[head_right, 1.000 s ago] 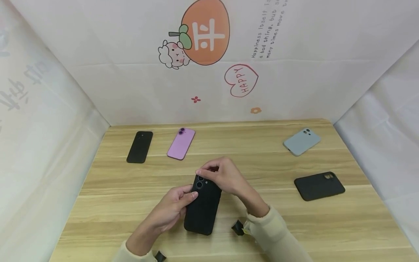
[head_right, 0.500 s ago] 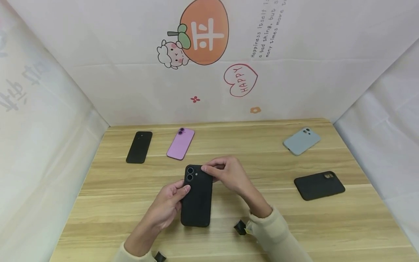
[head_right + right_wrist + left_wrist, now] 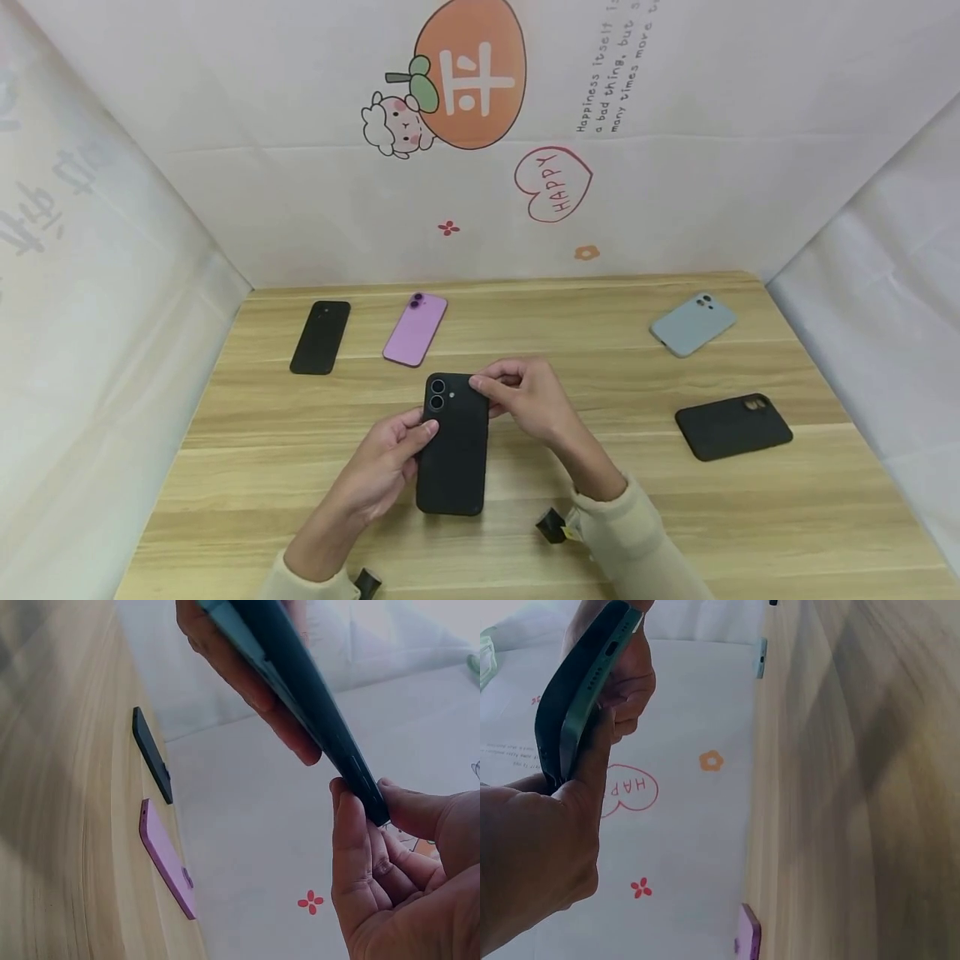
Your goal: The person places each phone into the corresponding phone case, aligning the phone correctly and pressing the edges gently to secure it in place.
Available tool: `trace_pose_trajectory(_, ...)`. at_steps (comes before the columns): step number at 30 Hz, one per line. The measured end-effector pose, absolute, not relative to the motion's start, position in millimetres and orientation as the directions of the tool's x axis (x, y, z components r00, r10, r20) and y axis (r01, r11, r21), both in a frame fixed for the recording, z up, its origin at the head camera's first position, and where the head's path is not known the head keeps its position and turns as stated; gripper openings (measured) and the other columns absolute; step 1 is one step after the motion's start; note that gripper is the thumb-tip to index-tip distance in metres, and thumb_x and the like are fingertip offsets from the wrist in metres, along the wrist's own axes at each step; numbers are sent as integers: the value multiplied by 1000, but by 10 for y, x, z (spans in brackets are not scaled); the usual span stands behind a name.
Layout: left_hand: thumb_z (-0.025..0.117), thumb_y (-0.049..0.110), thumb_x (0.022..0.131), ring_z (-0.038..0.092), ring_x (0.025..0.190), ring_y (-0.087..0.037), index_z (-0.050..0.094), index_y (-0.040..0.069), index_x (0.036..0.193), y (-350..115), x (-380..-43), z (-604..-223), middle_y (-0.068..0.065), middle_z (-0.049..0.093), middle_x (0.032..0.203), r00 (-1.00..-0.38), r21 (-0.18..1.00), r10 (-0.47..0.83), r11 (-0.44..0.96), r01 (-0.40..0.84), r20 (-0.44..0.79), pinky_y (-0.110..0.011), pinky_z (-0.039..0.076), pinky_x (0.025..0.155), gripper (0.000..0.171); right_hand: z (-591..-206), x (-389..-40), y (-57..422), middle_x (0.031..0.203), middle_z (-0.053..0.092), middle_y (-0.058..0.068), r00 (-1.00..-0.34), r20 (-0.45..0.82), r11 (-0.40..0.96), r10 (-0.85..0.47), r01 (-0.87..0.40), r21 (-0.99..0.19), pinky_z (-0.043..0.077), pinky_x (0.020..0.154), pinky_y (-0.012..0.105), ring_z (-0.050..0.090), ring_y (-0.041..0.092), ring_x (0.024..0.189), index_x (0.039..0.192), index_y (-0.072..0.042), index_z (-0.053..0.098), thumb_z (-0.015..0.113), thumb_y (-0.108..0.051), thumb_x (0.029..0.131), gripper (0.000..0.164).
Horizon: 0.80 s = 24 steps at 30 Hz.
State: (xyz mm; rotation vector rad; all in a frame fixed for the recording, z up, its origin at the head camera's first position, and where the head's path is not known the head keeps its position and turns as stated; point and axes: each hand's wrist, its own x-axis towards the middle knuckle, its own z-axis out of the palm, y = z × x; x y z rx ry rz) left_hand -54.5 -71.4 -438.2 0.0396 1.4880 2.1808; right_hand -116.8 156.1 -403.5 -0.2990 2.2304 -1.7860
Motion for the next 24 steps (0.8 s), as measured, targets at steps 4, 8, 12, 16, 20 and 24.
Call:
trace_pose_trajectory(4, 53, 9, 111, 69, 122, -25, 52, -12, 146, -737, -567, -4356, -25, 68, 135, -872, 905, 420, -218, -366, -252, -38, 59, 99, 40, -4019, -1151, 1572, 83, 76, 13, -943, -74, 235, -325, -5, -972, 65, 67, 33, 72, 16, 71, 104, 12, 74, 72, -4, 100, 16)
trace_pose_trajectory(8, 57, 8, 109, 74, 112, -24, 57, -14, 140, -750, -581, -4353, -26, 72, 126, -871, 926, 424, -160, -343, -249, -39, 62, 94, 38, -4017, -1141, 1576, 83, 76, 13, -942, -77, 248, -327, -7, -969, 64, 67, 32, 71, 15, 70, 103, 11, 75, 73, -4, 99, 15)
trace_pose_trajectory(12, 58, 6, 109, 74, 110, -24, 57, -16, 139, -745, -577, -4367, -28, 72, 125, -874, 929, 425, -163, -332, -237, -39, 62, 93, 37, -4033, -1132, 1576, 83, 76, 12, -944, -84, 245, -318, 4, -969, 64, 67, 32, 71, 16, 70, 104, 10, 76, 74, -6, 99, 17)
trace_pose_trajectory(16, 58, 5, 108, 74, 110, -23, 56, -16, 139, -728, -566, -4380, -29, 71, 125, -887, 931, 404, -182, -315, -221, -38, 62, 93, 38, -4060, -1122, 1556, 84, 77, 13, -953, -76, 229, -292, 7, -973, 65, 69, 34, 73, 17, 70, 105, 10, 76, 75, -8, 98, 19)
trace_pose_trajectory(20, 59, 7, 108, 74, 103, -16, 57, -13, 141, -720, -560, -4372, -26, 74, 121, -913, 940, 336, -166, -297, -229, -29, 62, 87, 39, -4104, -1102, 1524, 87, 78, 14, -961, -83, 233, -264, 20, -972, 66, 72, 39, 74, 18, 73, 105, 9, 76, 78, -9, 96, 20)
trace_pose_trajectory(24, 60, 7, 108, 69, 92, -10, 62, -10, 137, -724, -583, -4359, -20, 78, 115, -942, 950, 224, -135, -283, -249, -21, 56, 75, 34, -4151, -1070, 1494, 88, 78, 13, -959, -109, 256, -263, 39, -966, 66, 73, 36, 75, 19, 74, 105, 8, 76, 80, -9, 94, 20)
